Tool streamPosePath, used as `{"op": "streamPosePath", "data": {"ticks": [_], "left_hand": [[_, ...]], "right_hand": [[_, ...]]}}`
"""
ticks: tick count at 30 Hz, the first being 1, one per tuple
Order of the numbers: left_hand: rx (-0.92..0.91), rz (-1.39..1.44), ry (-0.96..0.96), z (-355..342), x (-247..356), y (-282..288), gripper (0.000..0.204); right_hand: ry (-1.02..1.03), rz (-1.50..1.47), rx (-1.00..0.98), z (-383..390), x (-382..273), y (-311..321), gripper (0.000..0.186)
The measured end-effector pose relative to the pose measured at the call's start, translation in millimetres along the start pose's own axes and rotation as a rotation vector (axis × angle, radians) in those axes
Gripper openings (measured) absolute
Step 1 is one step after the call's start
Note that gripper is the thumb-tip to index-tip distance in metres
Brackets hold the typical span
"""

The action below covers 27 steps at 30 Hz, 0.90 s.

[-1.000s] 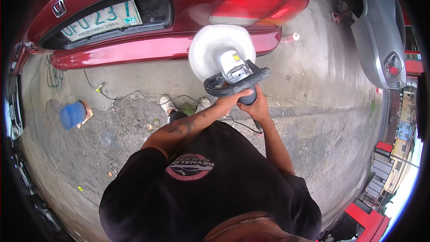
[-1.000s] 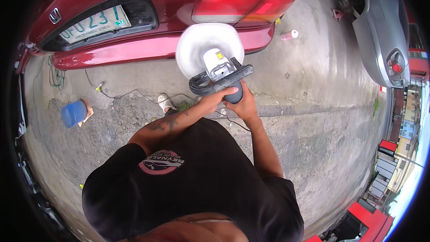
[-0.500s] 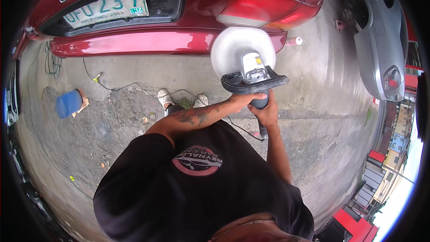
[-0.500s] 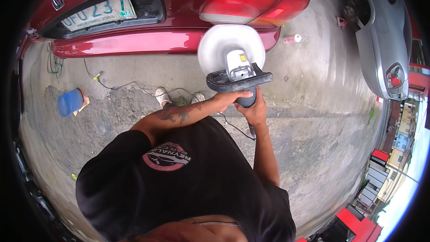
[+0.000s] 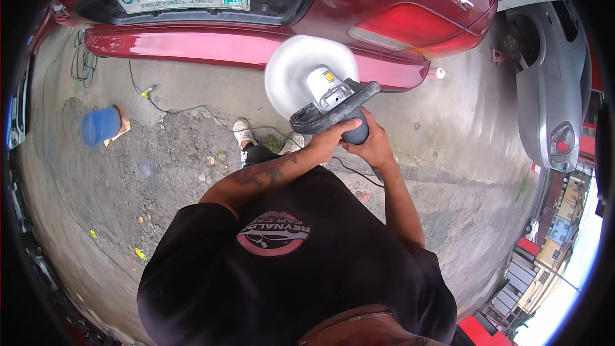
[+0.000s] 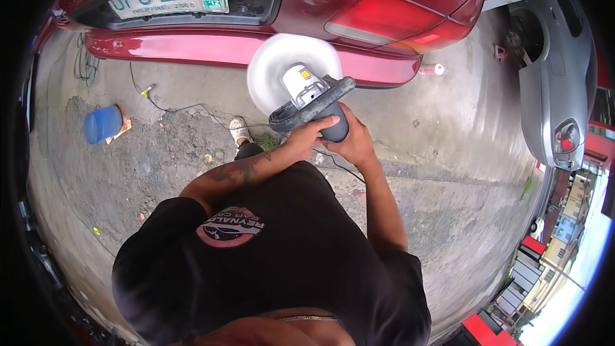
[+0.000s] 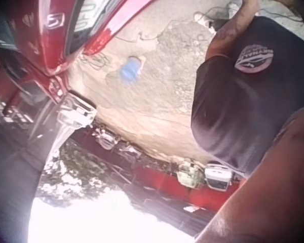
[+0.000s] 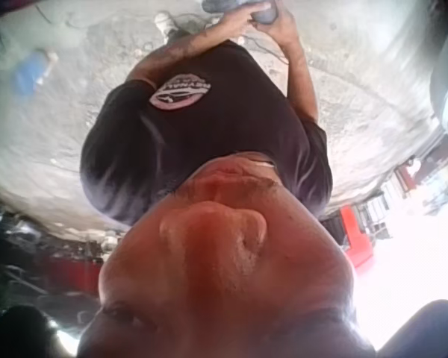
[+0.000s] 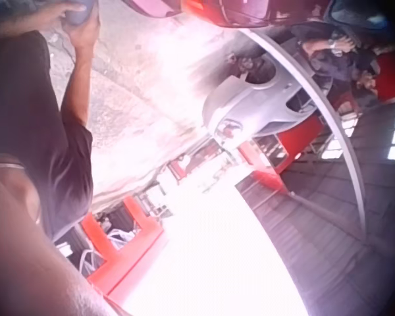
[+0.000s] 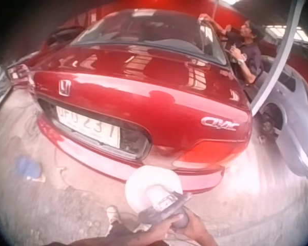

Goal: The recorder is using a rotary polisher/buffer on the rear trunk and fender of a red sedan.

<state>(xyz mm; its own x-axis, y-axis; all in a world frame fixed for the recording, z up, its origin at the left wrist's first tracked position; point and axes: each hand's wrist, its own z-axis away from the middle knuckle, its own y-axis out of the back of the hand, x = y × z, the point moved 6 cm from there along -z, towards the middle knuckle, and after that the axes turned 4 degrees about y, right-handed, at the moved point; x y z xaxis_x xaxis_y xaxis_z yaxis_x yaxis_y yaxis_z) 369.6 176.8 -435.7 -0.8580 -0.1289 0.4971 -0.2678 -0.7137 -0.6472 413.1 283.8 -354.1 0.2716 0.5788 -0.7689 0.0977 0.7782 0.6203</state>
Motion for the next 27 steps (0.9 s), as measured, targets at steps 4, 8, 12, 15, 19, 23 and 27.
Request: {"op": "streamPosePath", "data": {"ticks": [4, 8, 12, 15, 19, 23, 27], "left_hand": [[0.037, 0.034, -0.121, 19, 16, 15, 0.048], [0.084, 0.073, -0.036, 24, 35, 29, 0.048], [0.066, 0.063, -0.128, 32, 51, 52, 0.052], [0.171, 0.135, -0.069, 36, 64, 67, 0.052], [0.133, 0.157, -0.146, 46, 76, 86, 0.056], [0.252, 0.195, -0.105, 60, 105, 103, 0.056], [0.162, 0.189, -0.243, 62, 116, 125, 0.062]], "right_hand": [[0.098, 0.133, -0.001, -11, -20, -15, 0.096], [0.05, 0.142, -0.067, -25, -40, -27, 0.096], [0.101, 0.143, -0.11, -47, -56, -46, 0.096], [0.13, 0.09, -0.159, -57, -63, -61, 0.097], [0.154, 0.207, -0.158, -66, -82, -81, 0.098], [0.13, 0.136, -0.22, -82, -97, -101, 0.098], [0.186, 0.18, -0.201, -96, -117, -120, 0.094]]}}
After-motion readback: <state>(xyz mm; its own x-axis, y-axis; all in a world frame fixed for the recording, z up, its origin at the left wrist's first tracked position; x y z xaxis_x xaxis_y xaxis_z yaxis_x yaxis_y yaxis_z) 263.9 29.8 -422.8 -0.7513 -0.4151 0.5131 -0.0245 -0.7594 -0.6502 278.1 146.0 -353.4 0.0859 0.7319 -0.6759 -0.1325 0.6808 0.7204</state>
